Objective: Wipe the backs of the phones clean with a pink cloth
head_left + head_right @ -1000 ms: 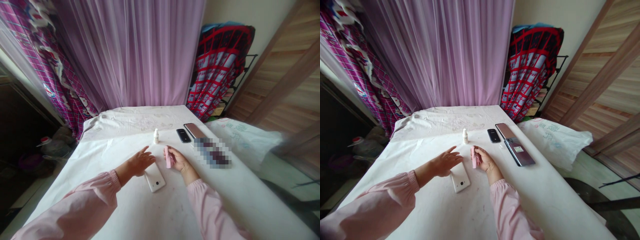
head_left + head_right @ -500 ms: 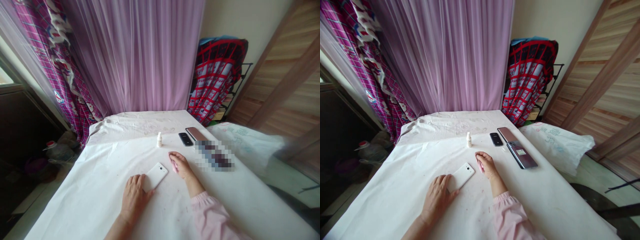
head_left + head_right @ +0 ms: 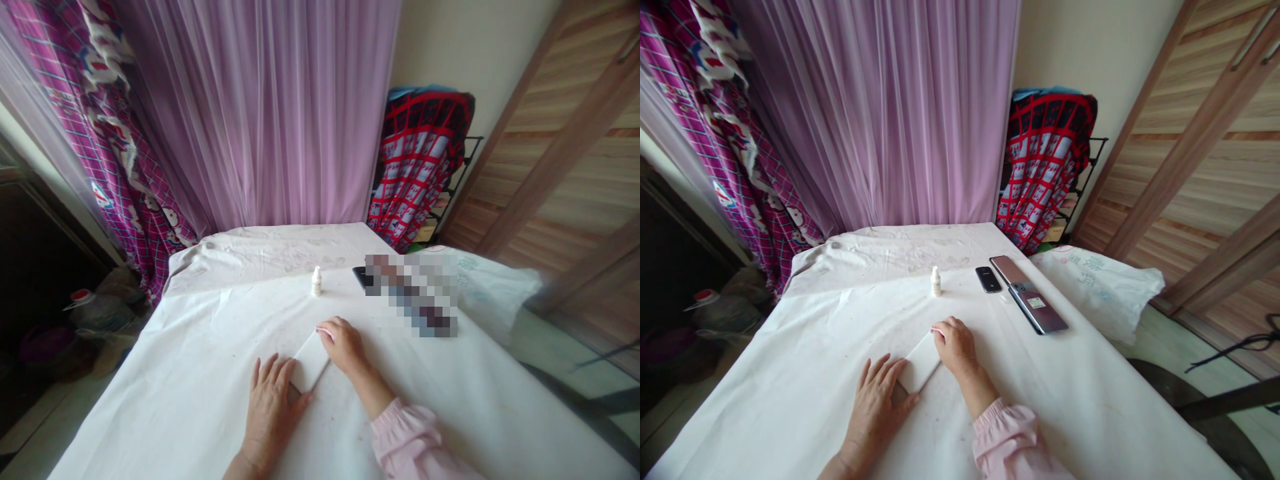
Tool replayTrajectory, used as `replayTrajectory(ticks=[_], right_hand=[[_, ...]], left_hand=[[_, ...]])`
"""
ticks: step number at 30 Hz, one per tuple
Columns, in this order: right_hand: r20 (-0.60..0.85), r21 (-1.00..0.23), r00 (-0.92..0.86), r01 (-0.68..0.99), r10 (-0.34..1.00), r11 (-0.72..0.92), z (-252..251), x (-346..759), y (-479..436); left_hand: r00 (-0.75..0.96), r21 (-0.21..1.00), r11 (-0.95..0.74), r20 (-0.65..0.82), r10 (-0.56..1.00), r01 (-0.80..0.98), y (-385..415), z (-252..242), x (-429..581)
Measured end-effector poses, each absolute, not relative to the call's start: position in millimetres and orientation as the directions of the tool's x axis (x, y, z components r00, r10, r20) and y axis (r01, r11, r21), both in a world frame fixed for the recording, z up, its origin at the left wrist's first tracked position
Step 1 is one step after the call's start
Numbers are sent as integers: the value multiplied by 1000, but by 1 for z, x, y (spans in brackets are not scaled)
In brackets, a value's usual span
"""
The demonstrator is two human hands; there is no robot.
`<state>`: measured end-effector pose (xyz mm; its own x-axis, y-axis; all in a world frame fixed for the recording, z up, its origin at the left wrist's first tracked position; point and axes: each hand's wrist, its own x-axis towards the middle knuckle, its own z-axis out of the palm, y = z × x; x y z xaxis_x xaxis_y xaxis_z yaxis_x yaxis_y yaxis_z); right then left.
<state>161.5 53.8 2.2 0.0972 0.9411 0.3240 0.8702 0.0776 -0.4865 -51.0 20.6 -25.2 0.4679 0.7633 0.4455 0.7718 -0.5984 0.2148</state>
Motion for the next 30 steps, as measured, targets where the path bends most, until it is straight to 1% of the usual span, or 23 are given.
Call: replayTrajectory(ticks=[4, 7, 20, 30], right_hand=[[338, -396, 103, 917, 936, 42, 5, 155, 52], [344, -356, 76, 933, 936, 55, 7, 149, 49], [377, -348, -30, 922, 926, 171, 4, 131, 40], [328, -355, 144, 935, 934, -19, 5, 152, 52]], left_hand=[[471, 234, -598, 428, 771, 767, 23, -25, -49], [465, 249, -592, 421, 779, 766, 23, -24, -47], [448, 269, -598, 454, 770, 755, 19, -23, -46], [437, 288, -584, 439, 785, 759, 18, -16, -43]])
